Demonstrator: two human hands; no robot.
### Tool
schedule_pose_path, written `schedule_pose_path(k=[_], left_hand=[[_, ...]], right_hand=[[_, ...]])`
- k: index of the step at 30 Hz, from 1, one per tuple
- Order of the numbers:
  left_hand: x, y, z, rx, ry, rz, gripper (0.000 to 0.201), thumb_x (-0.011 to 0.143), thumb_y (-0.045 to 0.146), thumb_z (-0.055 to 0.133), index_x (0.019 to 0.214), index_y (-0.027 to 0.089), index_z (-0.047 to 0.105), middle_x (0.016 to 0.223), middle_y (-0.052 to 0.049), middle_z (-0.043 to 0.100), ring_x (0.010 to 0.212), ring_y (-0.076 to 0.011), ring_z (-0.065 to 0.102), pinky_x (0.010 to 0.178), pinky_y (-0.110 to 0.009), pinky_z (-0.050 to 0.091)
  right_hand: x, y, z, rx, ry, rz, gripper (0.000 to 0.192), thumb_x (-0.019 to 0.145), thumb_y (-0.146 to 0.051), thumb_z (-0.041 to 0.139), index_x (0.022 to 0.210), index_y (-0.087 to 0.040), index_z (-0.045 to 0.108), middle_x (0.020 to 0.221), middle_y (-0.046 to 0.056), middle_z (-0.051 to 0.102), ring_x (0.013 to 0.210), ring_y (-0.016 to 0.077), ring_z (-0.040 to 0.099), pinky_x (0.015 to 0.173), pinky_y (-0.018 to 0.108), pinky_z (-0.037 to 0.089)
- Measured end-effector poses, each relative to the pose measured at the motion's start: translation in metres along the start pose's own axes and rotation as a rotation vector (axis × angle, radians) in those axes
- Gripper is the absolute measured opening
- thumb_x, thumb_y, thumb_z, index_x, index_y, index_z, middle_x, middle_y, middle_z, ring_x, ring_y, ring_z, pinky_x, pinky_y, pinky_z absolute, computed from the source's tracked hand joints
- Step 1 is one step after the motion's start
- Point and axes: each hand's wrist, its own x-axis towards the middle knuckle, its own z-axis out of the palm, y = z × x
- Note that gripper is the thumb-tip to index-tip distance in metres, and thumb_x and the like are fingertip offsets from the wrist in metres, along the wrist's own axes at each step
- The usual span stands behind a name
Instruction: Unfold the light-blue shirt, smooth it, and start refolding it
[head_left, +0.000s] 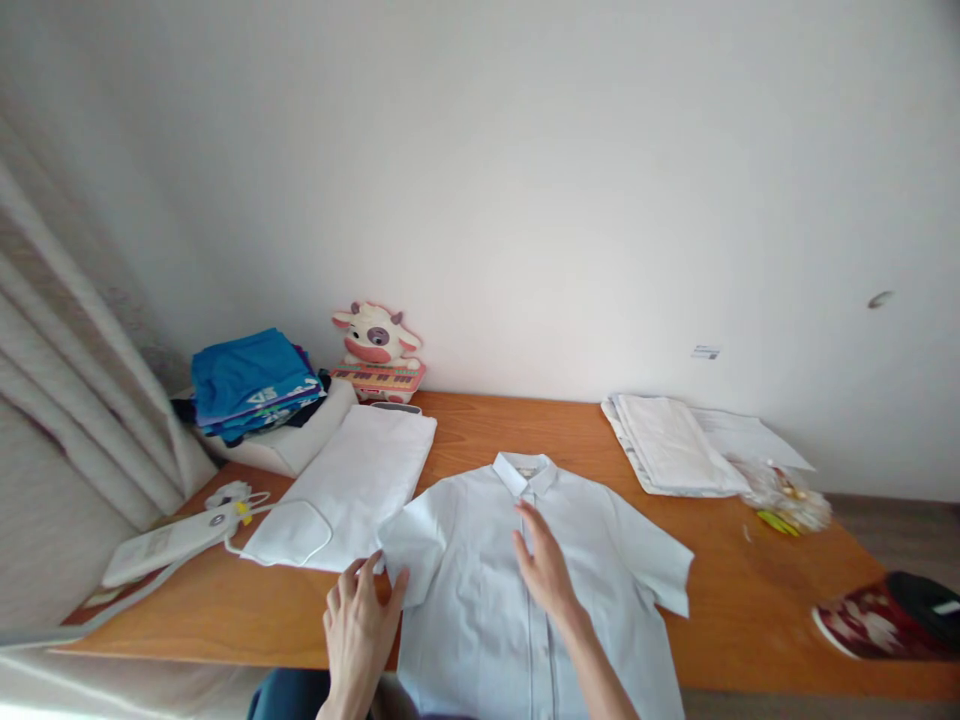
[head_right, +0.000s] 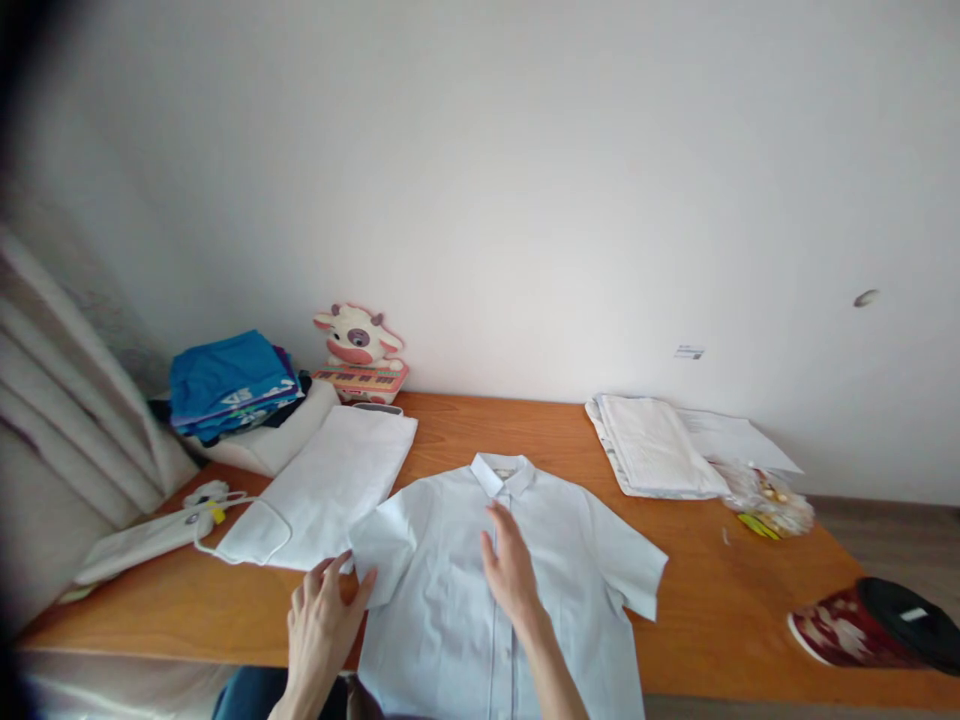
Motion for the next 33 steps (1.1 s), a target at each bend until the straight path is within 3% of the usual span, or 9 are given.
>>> schedule_pose_path(k=[4, 8, 11, 14, 17, 20, 24, 28, 33], left_hand=[[0.007, 0.007, 0.011, -0.15, 0.016, 0.017, 0.04, 0.105, 0.052, 0.052, 0.12, 0.02, 0.07, 0.128, -0.014, 0.069, 0.111, -0.0363, 0.064, 0.096, -0.052, 0.054], [0.015, 0.025, 0.01, -0.49, 0.001, -0.01, 0.031, 0.107, 0.049, 0.05, 0.111, 0.022, 0.065, 0.112, -0.012, 0.075, 0.104, -0.0321, 0.071, 0.092, -0.048, 0.058], [0.013, 0.059, -0.006, -0.672, -0.119, 0.032, 0.032, 0.107, 0.05, 0.051, 0.116, 0.023, 0.064, 0.11, -0.011, 0.077, 0.095, -0.0276, 0.076, 0.082, -0.042, 0.062], [0.005, 0.092, -0.027, -0.658, -0.287, 0.312, 0.025, 0.105, 0.045, 0.06, 0.119, 0.027, 0.069, 0.117, -0.009, 0.077, 0.104, -0.0261, 0.075, 0.093, -0.042, 0.061], [-0.003, 0.102, -0.032, -0.687, -0.399, 0.437, 0.021, 0.105, 0.043, 0.062, 0.12, 0.031, 0.072, 0.118, -0.006, 0.078, 0.105, -0.0234, 0.075, 0.093, -0.039, 0.062], [-0.003, 0.093, -0.012, -0.714, -0.317, 0.405, 0.022, 0.11, 0.039, 0.054, 0.113, 0.029, 0.073, 0.13, -0.008, 0.076, 0.121, -0.0248, 0.072, 0.102, -0.043, 0.061], [0.001, 0.079, 0.029, -0.544, -0.127, 0.425, 0.037, 0.111, 0.034, 0.05, 0.144, 0.024, 0.063, 0.161, -0.012, 0.059, 0.155, -0.0325, 0.049, 0.121, -0.058, 0.05], [-0.003, 0.069, 0.055, -0.265, -0.1, 0.542, 0.064, 0.108, 0.036, 0.053, 0.169, 0.021, 0.04, 0.175, -0.013, 0.04, 0.165, -0.036, 0.032, 0.127, -0.062, 0.042], [-0.005, 0.061, 0.065, -0.14, -0.085, 0.514, 0.066, 0.107, 0.041, 0.05, 0.17, 0.024, 0.039, 0.176, -0.011, 0.035, 0.166, -0.037, 0.028, 0.133, -0.069, 0.023]], right_hand=[[0.043, -0.045, 0.101, 0.167, -0.18, 0.022, 0.037, 0.101, -0.045, 0.056, 0.126, -0.024, 0.076, 0.119, 0.011, 0.079, 0.115, 0.0334, 0.073, 0.109, 0.05, 0.053], [0.075, -0.043, 0.137, 0.305, -0.153, 0.153, 0.058, 0.104, -0.063, 0.045, 0.142, -0.023, 0.064, 0.1, 0.009, 0.08, 0.095, 0.0333, 0.074, 0.096, 0.051, 0.057], [0.087, -0.028, 0.124, 0.536, -0.177, 0.256, 0.073, 0.104, -0.074, 0.031, 0.152, -0.025, 0.054, 0.124, 0.011, 0.079, 0.102, 0.0317, 0.075, 0.094, 0.051, 0.059], [0.08, -0.011, 0.088, 0.733, -0.138, 0.414, 0.081, 0.101, -0.08, 0.025, 0.159, -0.026, 0.045, 0.145, 0.012, 0.071, 0.11, 0.0298, 0.075, 0.094, 0.049, 0.06], [0.052, 0.003, 0.051, 0.688, -0.093, 0.449, 0.083, 0.1, -0.075, 0.045, 0.169, -0.03, 0.027, 0.152, 0.013, 0.065, 0.111, 0.0283, 0.074, 0.09, 0.047, 0.062], [0.014, 0.01, 0.033, 0.42, -0.043, 0.285, 0.094, 0.096, -0.057, 0.068, 0.172, -0.034, 0.018, 0.152, 0.013, 0.065, 0.106, 0.0262, 0.072, 0.091, 0.046, 0.061], [-0.019, 0.008, 0.038, 0.059, -0.029, 0.036, 0.063, 0.106, -0.042, 0.057, 0.166, -0.038, 0.04, 0.156, 0.009, 0.06, 0.129, 0.0274, 0.065, 0.112, 0.051, 0.054], [-0.021, -0.006, 0.045, -0.283, -0.177, -0.144, 0.051, 0.106, -0.036, 0.06, 0.157, -0.039, 0.057, 0.168, 0.004, 0.05, 0.156, 0.0312, 0.044, 0.129, 0.057, 0.039], [-0.015, -0.019, 0.041, -0.398, -0.279, -0.143, 0.055, 0.105, -0.04, 0.064, 0.159, -0.037, 0.053, 0.169, 0.001, 0.05, 0.158, 0.0311, 0.041, 0.132, 0.059, 0.035]])
